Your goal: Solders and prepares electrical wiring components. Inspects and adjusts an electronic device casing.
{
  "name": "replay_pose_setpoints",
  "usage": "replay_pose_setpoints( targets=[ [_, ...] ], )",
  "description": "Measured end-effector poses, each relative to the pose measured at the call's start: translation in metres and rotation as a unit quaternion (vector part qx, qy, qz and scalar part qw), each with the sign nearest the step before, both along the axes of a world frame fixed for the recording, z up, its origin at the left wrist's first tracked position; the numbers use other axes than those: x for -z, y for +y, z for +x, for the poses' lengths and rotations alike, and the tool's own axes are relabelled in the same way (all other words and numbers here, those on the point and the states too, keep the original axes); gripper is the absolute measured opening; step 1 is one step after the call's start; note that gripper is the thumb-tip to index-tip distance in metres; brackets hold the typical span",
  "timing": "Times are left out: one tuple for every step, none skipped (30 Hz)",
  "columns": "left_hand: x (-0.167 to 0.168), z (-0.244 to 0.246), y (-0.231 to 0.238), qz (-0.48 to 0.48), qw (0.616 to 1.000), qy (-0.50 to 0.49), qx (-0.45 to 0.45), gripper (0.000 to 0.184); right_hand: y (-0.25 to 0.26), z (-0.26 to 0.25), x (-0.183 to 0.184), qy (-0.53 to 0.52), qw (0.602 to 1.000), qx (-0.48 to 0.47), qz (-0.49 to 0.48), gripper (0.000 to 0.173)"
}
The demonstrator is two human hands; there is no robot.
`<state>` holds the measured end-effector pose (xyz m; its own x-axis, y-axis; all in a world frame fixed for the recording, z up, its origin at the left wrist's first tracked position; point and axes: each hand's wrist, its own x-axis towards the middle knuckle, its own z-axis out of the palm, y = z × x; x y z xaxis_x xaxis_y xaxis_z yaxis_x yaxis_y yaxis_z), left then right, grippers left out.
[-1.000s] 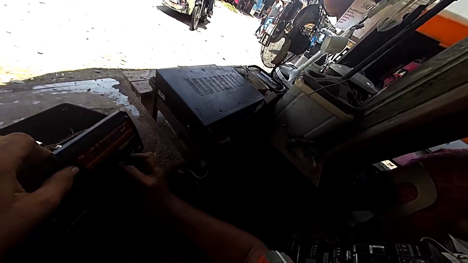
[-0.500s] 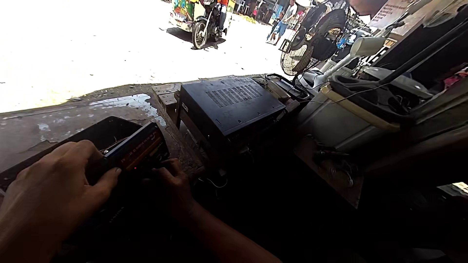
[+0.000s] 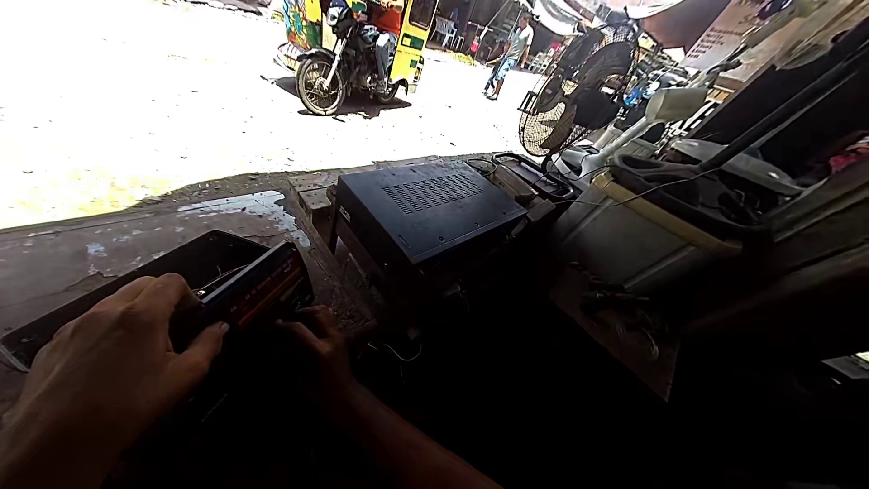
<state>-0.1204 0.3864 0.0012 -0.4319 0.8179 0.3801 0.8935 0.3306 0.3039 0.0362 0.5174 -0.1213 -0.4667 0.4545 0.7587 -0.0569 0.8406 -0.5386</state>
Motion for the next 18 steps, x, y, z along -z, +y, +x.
replay_pose_setpoints(
  targets=[
    [0.0006,-0.0001,0.0001,0.0,1.0,-0.002,-0.001,0.037,0.0008,0.0,0.0001,0.0,1.0,-0.001,-0.003,0.019],
    [0.0004,0.0002,-0.0001,-0.001,1.0,-0.005,-0.002,0.037,0.0016,0.0002,0.0003,0.002,1.0,-0.003,-0.007,0.021],
    [-0.0003,0.0008,-0.0006,-0.003,1.0,-0.009,-0.003,0.037,0.0024,0.0004,0.0005,0.006,1.0,-0.006,-0.01,0.024],
    [-0.0007,0.0011,-0.0009,-0.005,1.0,-0.008,-0.004,0.037,0.0032,0.0006,0.0006,0.012,1.0,-0.01,-0.012,0.028],
    [-0.0013,0.0014,-0.0011,-0.007,1.0,-0.008,-0.004,0.037,0.0043,0.0008,0.0009,0.021,1.0,-0.017,-0.014,0.031],
    [-0.0015,0.0014,-0.0011,-0.007,1.0,-0.009,-0.003,0.037,0.0051,0.0012,0.0011,0.03,0.999,-0.023,-0.015,0.031],
    [-0.0011,0.001,-0.0011,-0.008,1.0,-0.011,-0.003,0.037,0.0055,0.0017,0.0013,0.037,0.999,-0.027,-0.017,0.029],
    [-0.001,0.0008,-0.0011,-0.009,1.0,-0.014,-0.004,0.036,0.0055,0.0019,0.0016,0.04,0.999,-0.027,-0.017,0.026],
    [-0.0009,0.0005,-0.0012,-0.009,1.0,-0.017,-0.003,0.036,0.0054,0.0019,0.0018,0.042,0.999,-0.025,-0.016,0.023],
    [-0.0004,0.0,-0.0012,-0.007,1.0,-0.018,0.0,0.037,0.0053,0.0018,0.0018,0.041,0.999,-0.022,-0.015,0.022],
    [0.0008,-0.0009,-0.0011,-0.003,1.0,-0.02,0.001,0.037,0.0052,0.0016,0.0021,0.04,0.999,-0.019,-0.014,0.021],
    [0.0018,-0.0014,-0.0012,-0.002,1.0,-0.022,0.001,0.037,0.0052,0.0015,0.0024,0.038,0.999,-0.016,-0.014,0.02],
    [0.0027,-0.0017,-0.0012,0.001,1.0,-0.023,0.0,0.038,0.0052,0.0012,0.0026,0.038,0.999,-0.015,-0.014,0.02],
    [0.0026,-0.0015,-0.0013,0.001,1.0,-0.026,0.0,0.038,0.005,0.0008,0.0026,0.038,0.999,-0.014,-0.015,0.02],
    [0.0021,-0.0008,-0.0014,0.002,1.0,-0.028,0.0,0.037,0.0048,0.0004,0.0029,0.036,0.999,-0.012,-0.016,0.02],
    [0.0012,0.0002,-0.0016,0.001,1.0,-0.031,-0.001,0.036,0.0048,0.0002,0.0031,0.036,0.999,-0.011,-0.017,0.02],
    [0.0007,0.0006,-0.0017,0.001,0.999,-0.033,-0.001,0.034,0.0049,0.0001,0.0032,0.035,0.999,-0.012,-0.017,0.019],
    [0.0007,0.0008,-0.0017,0.004,0.999,-0.033,0.0,0.033,0.0049,0.0001,0.0029,0.035,0.999,-0.013,-0.016,0.019]
  ],
)
